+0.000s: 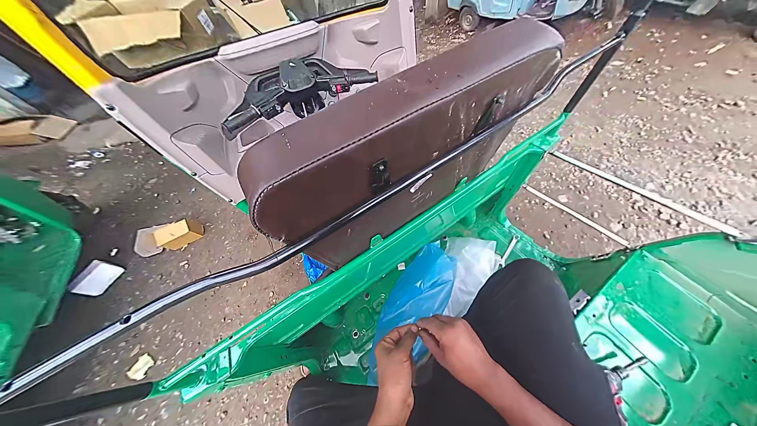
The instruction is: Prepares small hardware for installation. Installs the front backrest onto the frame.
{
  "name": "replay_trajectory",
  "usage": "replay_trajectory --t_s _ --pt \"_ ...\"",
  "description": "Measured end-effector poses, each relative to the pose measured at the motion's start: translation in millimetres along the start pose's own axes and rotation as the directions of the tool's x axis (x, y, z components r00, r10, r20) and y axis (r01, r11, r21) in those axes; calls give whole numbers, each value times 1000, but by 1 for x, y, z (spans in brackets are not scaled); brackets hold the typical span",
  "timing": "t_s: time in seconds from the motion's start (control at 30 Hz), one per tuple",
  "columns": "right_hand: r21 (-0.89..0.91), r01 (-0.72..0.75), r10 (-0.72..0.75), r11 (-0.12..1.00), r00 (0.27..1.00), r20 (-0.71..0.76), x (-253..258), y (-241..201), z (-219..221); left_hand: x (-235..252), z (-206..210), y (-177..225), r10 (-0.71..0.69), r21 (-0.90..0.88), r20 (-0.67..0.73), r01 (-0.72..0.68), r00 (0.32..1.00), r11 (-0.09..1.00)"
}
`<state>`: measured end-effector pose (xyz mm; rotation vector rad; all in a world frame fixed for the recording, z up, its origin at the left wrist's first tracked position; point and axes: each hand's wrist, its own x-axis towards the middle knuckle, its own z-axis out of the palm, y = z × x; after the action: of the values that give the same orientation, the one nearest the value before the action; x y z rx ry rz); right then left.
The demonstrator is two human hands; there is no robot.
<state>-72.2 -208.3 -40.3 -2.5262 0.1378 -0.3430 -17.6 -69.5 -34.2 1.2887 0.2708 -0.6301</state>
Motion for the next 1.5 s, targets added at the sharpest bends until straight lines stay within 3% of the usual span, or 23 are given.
replay_trajectory --t_s 0.13,0.2,0.3,0.37,0.43,0.5,0.57,0.63,0.67,0.73,0.8,0.9,0.97,1.03,1.17,1.37,1.5 --pt "23 9 -8 1000 997 -72 1 0 -9 -4 10 18 -48 -12 60 49 997 999" --pt "123 11 7 992 990 -143 4 -1 -19 -5 16 31 -41 -20 109 44 993 999" --pt "375 74 37 924 959 -281 18 -7 -54 -11 26 65 126 35 190 -135 974 990" --pt "478 134 76 868 915 -395 38 -7 -92 -23 35 111 296 6 310 -313 904 950" --pt "516 220 90 828 856 -509 63 -1 -140 -51 46 178 489 -105 501 -510 714 853" --pt "495 288 86 820 792 -604 93 3 -181 -82 56 255 677 -147 581 -760 451 633" --pt "429 327 56 842 738 -672 128 9 -213 -87 83 327 792 -144 567 -919 228 368" --pt "346 345 18 873 685 -728 161 17 -232 -70 144 385 847 -59 526 -990 79 129" --pt "323 351 16 879 655 -756 176 21 -236 -57 180 406 856 23 513 -998 67 64" --pt "317 365 24 875 622 -782 196 25 -238 -18 235 435 819 281 553 -960 154 -10" --pt "322 377 29 868 609 -793 208 24 -233 35 260 450 701 551 620 -831 351 -71" --pt "297 399 8 868 586 -810 213 21 -230 84 275 438 407 695 708 -673 577 -255" --pt "275 399 -3 875 571 -821 216 22 -229 96 279 421 231 694 719 -660 655 -288" --pt "250 398 -13 883 553 -833 218 24 -227 101 278 413 142 707 704 -667 696 -235" --pt "179 328 -30 928 543 -839 214 17 -226 91 278 411 34 743 645 -615 764 -264" --pt "68 261 -64 963 462 -884 213 14 -224 85 277 409 19 700 669 -622 743 -351" --pt "-96 150 -152 984 428 -891 212 9 -224 86 277 409 25 700 670 -621 742 -352"
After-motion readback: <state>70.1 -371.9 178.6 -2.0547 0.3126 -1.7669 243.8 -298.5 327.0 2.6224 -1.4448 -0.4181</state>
